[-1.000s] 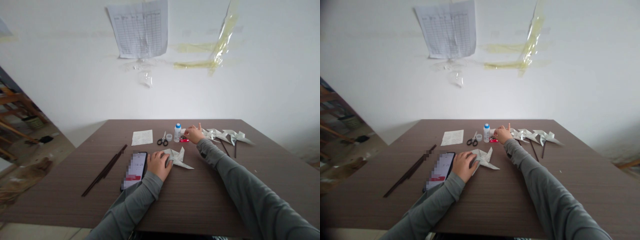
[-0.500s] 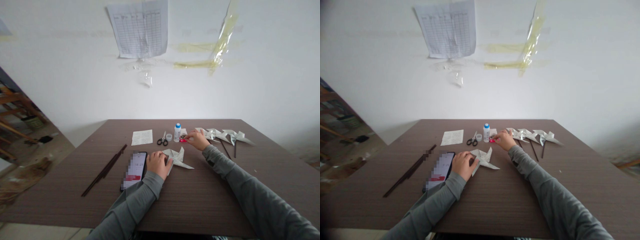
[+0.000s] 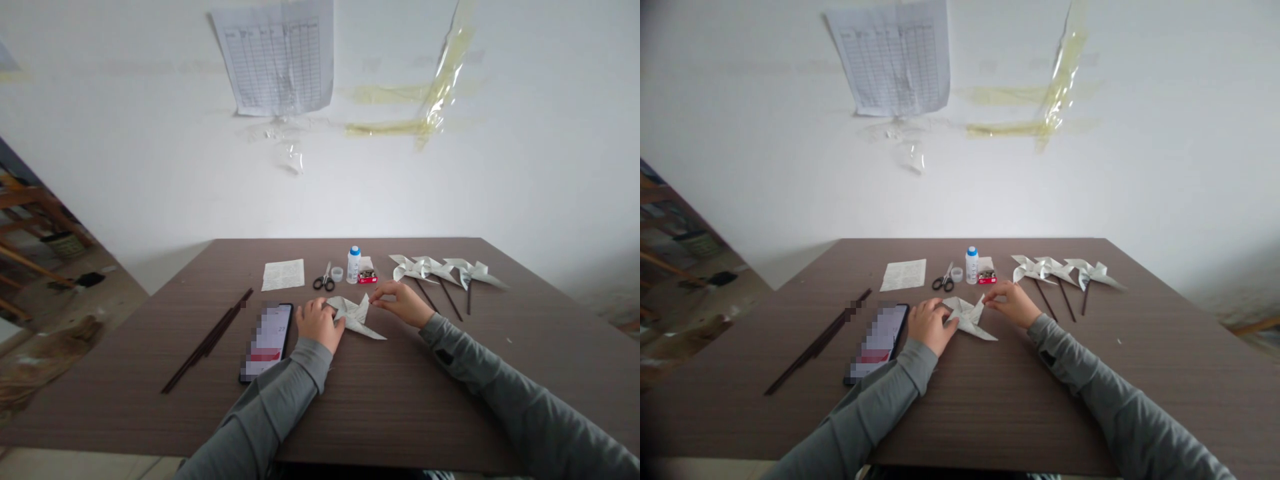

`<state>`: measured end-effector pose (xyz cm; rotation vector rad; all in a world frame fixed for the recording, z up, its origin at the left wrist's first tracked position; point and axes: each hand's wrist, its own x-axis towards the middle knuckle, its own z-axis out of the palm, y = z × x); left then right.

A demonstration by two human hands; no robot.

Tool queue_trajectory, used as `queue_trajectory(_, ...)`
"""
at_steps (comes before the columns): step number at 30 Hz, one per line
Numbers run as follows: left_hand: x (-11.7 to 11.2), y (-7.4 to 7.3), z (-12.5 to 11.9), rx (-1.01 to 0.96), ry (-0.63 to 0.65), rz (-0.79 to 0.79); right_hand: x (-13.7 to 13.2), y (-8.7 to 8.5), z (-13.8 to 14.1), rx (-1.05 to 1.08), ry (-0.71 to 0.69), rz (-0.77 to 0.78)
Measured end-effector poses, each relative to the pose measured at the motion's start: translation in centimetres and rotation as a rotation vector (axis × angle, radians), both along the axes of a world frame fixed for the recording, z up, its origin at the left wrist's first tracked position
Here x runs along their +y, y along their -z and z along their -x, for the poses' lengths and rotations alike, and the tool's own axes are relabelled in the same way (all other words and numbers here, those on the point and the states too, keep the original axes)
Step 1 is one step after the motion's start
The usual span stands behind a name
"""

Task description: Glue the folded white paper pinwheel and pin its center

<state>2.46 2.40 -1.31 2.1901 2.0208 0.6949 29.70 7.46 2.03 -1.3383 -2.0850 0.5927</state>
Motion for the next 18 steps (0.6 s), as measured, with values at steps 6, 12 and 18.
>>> queue_trajectory(6, 0.7, 0.5, 1.0, -0.105, 0.074, -0.058, -0.5, 0.7, 0.6, 0.079, -0.001, 0.029)
queue_trajectory(12, 1.9, 1.9, 2.4, -0.206, 0.157, -0.195, -0.2, 1.3, 0.7, 0.238, -0.018, -0.048)
queue_trajectory(18, 2.4, 2.7, 2.4, -0.261, 0.195, -0.276, -0.8, 1.6, 1.6, 0.229, -0.004, -0.048)
